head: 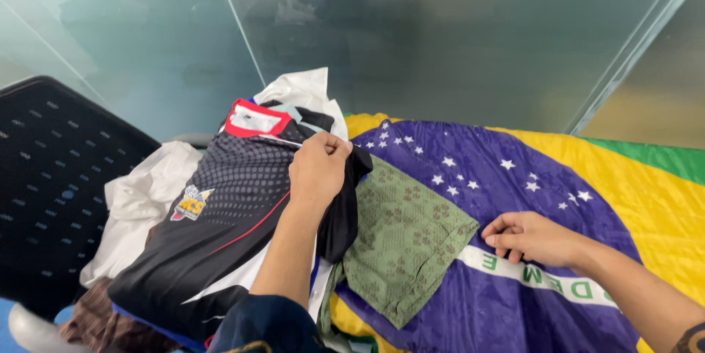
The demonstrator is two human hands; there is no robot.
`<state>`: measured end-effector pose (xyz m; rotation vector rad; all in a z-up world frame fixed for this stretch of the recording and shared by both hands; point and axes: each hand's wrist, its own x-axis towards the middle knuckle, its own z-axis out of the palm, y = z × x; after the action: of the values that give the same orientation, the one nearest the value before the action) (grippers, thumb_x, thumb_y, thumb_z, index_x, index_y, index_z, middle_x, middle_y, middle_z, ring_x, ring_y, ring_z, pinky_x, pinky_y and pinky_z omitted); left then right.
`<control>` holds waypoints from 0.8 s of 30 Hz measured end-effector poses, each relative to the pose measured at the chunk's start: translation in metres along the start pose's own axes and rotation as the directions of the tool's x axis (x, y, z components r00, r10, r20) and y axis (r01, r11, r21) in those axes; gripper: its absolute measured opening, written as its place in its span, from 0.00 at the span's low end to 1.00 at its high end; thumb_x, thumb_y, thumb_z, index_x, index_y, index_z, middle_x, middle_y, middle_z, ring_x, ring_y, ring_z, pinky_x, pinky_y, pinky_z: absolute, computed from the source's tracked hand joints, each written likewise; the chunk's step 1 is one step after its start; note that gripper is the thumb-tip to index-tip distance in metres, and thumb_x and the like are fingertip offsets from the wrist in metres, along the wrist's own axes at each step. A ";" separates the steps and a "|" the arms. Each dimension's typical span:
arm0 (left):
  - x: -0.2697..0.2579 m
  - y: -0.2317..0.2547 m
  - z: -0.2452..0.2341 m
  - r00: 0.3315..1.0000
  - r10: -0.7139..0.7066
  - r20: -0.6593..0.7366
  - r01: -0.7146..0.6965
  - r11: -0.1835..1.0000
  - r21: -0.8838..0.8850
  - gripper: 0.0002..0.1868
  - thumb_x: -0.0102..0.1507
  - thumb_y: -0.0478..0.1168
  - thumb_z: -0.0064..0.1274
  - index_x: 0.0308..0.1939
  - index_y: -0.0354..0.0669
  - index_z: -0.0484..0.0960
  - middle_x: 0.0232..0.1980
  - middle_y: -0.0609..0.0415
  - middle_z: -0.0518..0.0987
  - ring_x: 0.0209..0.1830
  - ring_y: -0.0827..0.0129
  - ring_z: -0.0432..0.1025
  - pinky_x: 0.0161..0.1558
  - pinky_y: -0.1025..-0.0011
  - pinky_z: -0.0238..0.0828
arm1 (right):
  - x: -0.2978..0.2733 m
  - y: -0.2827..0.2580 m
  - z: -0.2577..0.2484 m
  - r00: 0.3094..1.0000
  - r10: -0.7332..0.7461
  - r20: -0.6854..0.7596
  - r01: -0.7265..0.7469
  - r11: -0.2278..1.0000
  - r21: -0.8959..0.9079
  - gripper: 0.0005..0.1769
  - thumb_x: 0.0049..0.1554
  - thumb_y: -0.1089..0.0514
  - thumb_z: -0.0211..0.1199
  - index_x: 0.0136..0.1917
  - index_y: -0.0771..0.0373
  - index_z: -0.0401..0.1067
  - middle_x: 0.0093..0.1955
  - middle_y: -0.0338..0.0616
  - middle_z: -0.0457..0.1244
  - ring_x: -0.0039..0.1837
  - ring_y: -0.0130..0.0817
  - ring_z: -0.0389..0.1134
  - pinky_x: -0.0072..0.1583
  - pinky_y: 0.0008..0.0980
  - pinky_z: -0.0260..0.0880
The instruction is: The person folds several shirts one by one on a table covered with a Brazilian flag. They smooth and align each garment, fold the sleeves and body, and place the finished items into a green plastic crate.
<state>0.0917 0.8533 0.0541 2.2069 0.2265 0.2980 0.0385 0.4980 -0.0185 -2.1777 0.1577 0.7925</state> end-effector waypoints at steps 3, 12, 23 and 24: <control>0.019 0.011 0.004 0.996 0.067 -0.057 -0.080 0.964 -0.254 0.17 0.64 0.49 0.56 0.45 0.39 0.84 0.43 0.50 0.85 0.47 0.62 0.78 0.51 0.66 0.70 | -0.016 -0.026 0.001 1.000 0.028 0.009 -0.027 0.999 -0.043 0.26 0.57 0.45 0.66 0.65 0.57 0.75 0.48 0.40 0.72 0.47 0.27 0.69 0.50 0.31 0.67; -0.033 0.106 0.139 0.837 0.430 0.339 -0.044 0.670 -0.741 0.19 0.66 0.46 0.56 0.50 0.31 0.84 0.47 0.46 0.85 0.49 0.65 0.77 0.55 0.69 0.71 | -0.016 -0.084 0.035 0.953 -0.292 -0.074 0.300 0.898 0.320 0.39 0.51 0.53 0.68 0.73 0.63 0.60 0.70 0.47 0.65 0.71 0.33 0.66 0.68 0.34 0.66; -0.048 0.140 0.168 0.763 0.523 0.380 -0.249 0.780 -0.575 0.38 0.55 0.54 0.67 0.61 0.33 0.73 0.57 0.42 0.79 0.57 0.60 0.75 0.59 0.64 0.72 | -0.040 -0.042 -0.035 0.920 0.002 -0.392 0.385 0.189 0.903 0.21 0.66 0.41 0.44 0.57 0.52 0.72 0.56 0.38 0.69 0.57 0.33 0.71 0.61 0.40 0.71; -0.050 0.134 0.165 0.690 0.578 0.436 -0.285 0.770 -0.571 0.49 0.51 0.55 0.72 0.66 0.31 0.67 0.61 0.39 0.76 0.61 0.58 0.72 0.61 0.63 0.69 | -0.045 -0.036 -0.048 0.916 -0.011 -0.401 0.394 0.213 0.894 0.21 0.66 0.41 0.44 0.55 0.53 0.73 0.54 0.38 0.70 0.55 0.34 0.71 0.60 0.41 0.71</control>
<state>0.1002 0.6354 0.0563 1.7274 -0.6916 -0.0953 0.0387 0.4817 0.0548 -0.9844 0.3929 0.0289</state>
